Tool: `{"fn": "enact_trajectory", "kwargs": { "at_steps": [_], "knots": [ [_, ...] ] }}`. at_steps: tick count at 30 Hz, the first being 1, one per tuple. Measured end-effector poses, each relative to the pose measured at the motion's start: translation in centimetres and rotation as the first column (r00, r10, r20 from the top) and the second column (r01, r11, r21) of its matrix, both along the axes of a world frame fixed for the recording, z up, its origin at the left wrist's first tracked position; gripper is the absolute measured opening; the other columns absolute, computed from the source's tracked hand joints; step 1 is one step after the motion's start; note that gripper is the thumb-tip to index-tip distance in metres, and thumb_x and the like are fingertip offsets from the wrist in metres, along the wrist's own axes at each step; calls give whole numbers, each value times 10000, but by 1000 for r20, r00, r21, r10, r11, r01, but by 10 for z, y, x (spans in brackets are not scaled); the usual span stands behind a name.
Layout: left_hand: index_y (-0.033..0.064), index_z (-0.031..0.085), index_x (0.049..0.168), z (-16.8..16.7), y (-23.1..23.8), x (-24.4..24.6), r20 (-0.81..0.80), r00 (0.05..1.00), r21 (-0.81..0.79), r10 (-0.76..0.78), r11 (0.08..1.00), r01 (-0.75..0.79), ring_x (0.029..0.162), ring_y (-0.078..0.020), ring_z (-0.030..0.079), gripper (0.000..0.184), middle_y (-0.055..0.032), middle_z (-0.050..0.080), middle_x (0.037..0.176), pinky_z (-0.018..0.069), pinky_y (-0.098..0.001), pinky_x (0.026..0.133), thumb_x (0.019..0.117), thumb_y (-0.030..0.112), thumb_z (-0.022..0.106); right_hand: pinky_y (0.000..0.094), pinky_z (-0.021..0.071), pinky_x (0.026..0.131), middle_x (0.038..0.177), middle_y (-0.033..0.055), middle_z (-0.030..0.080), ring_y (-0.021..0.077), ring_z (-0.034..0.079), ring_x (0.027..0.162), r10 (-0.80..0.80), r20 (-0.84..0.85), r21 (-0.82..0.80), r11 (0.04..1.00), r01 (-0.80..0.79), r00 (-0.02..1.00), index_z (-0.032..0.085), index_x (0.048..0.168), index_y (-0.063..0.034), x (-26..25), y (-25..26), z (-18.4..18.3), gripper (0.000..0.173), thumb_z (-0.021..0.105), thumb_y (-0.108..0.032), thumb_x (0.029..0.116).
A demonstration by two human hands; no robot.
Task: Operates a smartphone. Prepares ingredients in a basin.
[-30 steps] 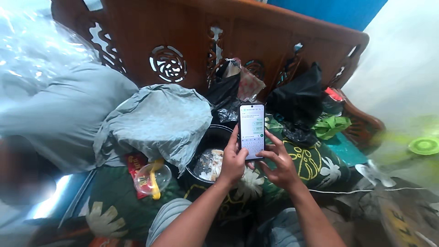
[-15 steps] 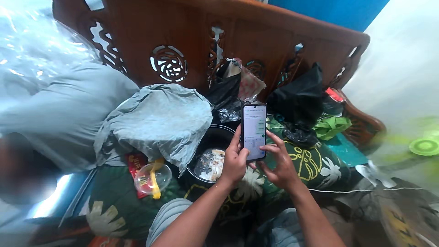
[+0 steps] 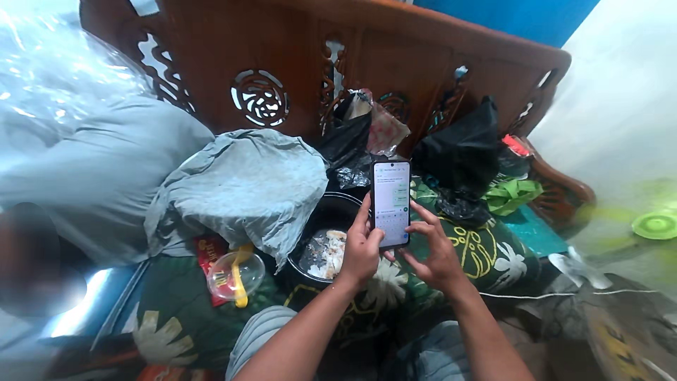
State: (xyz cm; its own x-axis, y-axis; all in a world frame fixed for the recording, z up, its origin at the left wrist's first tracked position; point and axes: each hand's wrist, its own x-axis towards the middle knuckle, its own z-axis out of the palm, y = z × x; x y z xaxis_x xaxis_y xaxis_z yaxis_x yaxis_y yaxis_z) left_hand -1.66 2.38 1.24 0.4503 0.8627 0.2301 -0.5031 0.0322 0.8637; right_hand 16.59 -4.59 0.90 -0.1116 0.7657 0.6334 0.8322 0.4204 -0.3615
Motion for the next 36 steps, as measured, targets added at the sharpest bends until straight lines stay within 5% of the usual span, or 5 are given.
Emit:
{"fn": "enact_trajectory", "kwargs": {
  "at_steps": [17, 24, 29, 33, 36],
  "knots": [
    [215, 254, 1645, 0, 0, 1, 1, 1000, -15, 0, 1000, 0, 786, -245, 738, 692, -162, 687, 1213, 619, -362, 524, 1013, -47, 361, 393, 609, 938, 1545, 138, 478, 218, 653, 1201, 19, 4, 18, 1000, -19, 1000, 633, 1241, -138, 0, 1, -1, 403, 795, -233, 885],
    [191, 254, 1643, -1, 0, 0, -7, 1000, 24, 1, 1000, -1, 815, -207, 737, 707, -141, 685, 1224, 620, -326, 549, 992, -55, 383, 373, 592, 953, 1580, 131, 435, 198, 628, 1220, -36, 46, -17, 999, 37, 998, 422, 1557, -134, 0, 1, -2, 767, 763, -263, 882],
    [232, 175, 1658, -1, 0, 1, -72, 997, 28, -29, 999, 31, 771, -244, 734, 866, -150, 684, 1228, 642, -362, 584, 956, -29, 610, 394, 585, 978, 1572, 127, 453, 210, 629, 1237, -31, -4, -37, 999, 31, 1000, 395, 1558, -135, 1, 0, -2, 787, 772, -234, 874],
    [309, 65, 1665, -5, 0, 5, -161, 987, 89, -8, 996, 23, 939, -249, 747, 1158, -121, 627, 1360, 676, -391, 721, 839, 59, 837, 378, 578, 985, 1563, 112, 477, 181, 645, 1205, -58, -6, -62, 996, 57, 998, 336, 1594, -125, 1, -1, -3, 814, 744, -262, 903],
    [329, -7, 1659, -9, -2, 9, -203, 978, 138, 39, 990, -11, 1033, -208, 727, 1284, -99, 576, 1430, 663, -377, 825, 778, 109, 901, 377, 583, 995, 1583, 104, 451, 181, 640, 1227, -11, -63, -108, 994, 5, 998, 310, 1607, -137, 1, -1, -3, 801, 698, -155, 907]
  ]
}}
